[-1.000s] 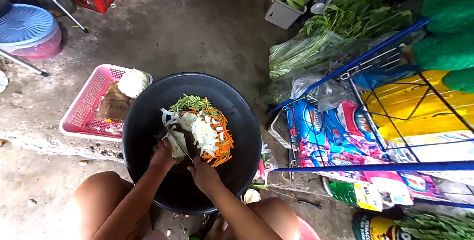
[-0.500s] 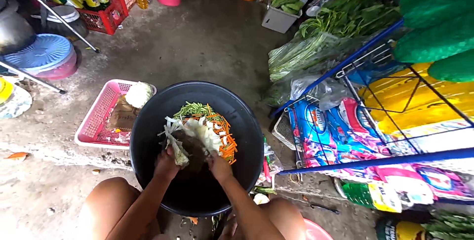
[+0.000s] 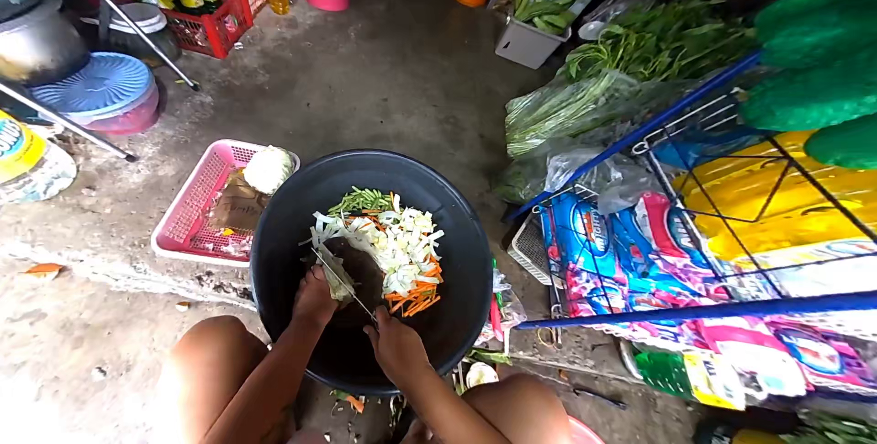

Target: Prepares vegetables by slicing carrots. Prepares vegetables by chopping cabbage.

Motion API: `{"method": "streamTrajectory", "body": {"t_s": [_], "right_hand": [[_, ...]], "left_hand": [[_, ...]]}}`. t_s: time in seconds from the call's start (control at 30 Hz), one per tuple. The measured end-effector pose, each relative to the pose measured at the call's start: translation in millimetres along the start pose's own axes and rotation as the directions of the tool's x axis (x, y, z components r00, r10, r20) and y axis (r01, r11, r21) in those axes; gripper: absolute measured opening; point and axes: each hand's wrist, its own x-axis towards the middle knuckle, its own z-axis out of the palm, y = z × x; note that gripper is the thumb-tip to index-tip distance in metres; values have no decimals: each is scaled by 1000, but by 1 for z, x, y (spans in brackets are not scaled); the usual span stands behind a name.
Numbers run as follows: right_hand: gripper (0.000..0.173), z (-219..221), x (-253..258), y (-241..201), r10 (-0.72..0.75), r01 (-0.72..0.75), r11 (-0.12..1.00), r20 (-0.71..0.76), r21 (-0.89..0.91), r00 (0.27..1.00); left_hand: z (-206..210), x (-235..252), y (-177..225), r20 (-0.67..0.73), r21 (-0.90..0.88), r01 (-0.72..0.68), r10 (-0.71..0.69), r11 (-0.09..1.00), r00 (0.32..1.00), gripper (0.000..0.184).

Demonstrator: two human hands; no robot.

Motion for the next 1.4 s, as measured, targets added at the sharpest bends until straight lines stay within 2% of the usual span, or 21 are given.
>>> {"method": "streamTrajectory", "body": {"t_s": [0.1, 0.23, 0.47, 0.53, 0.6, 0.67, 0.9, 0.97, 1.03, 1.13, 1.23, 1.3, 1.4], "right_hand": [[49, -2, 3, -3, 25, -24, 999, 17, -23, 1000], [51, -2, 18, -1, -13, 14, 1000, 65, -3, 998], [51, 24, 71, 2, -65, 59, 995, 73, 75, 995], [53, 31, 81, 8, -70, 66, 996, 63, 68, 996], [53, 33, 83, 11, -83, 80, 995, 59, 58, 995], [52, 34, 81, 13, -85, 81, 995, 56, 65, 995], [53, 27, 82, 21, -101, 99, 989, 10, 111, 995], [50, 21, 79, 25, -74, 80, 993, -62, 88, 995], [50, 12, 76, 35, 20, 5, 982, -136, 188, 991], [51, -13, 78, 60, 184, -88, 919, -219, 385, 958], [52, -28, 75, 79, 229, -102, 901, -263, 422, 937], [53, -30, 69, 80, 196, -90, 918, -243, 387, 950], [55, -20, 58, 64, 53, 6, 960, -204, 279, 978]], "left_hand": [[-1, 0, 1, 5, -16, 13, -12, 1000, 1000, 95], [1, 2, 1, 7, 3, 25, -25, 1000, 1000, 93], [2, 2, 3, 30, 36, 26, -27, 999, 999, 98], [2, 0, 3, -17, 40, 9, -8, 999, 1000, 99], [6, 0, -1, -74, 42, -20, 23, 999, 997, 103], [10, 0, -2, -70, 42, -31, 34, 999, 997, 106], [11, -4, 3, -97, 33, -14, 17, 999, 995, 100], [6, -7, 4, -93, -35, -8, 5, 999, 996, 100], [1, -10, 3, -74, -89, 11, -18, 996, 997, 102], [-6, -11, 6, -121, -119, -8, -7, 993, 993, 104], [-14, -8, 15, -176, -124, -57, 34, 991, 984, 105], [-16, -1, 18, -142, -86, -72, 59, 994, 988, 104], [-7, 9, 9, -76, -43, -84, 81, 995, 994, 105]]}}
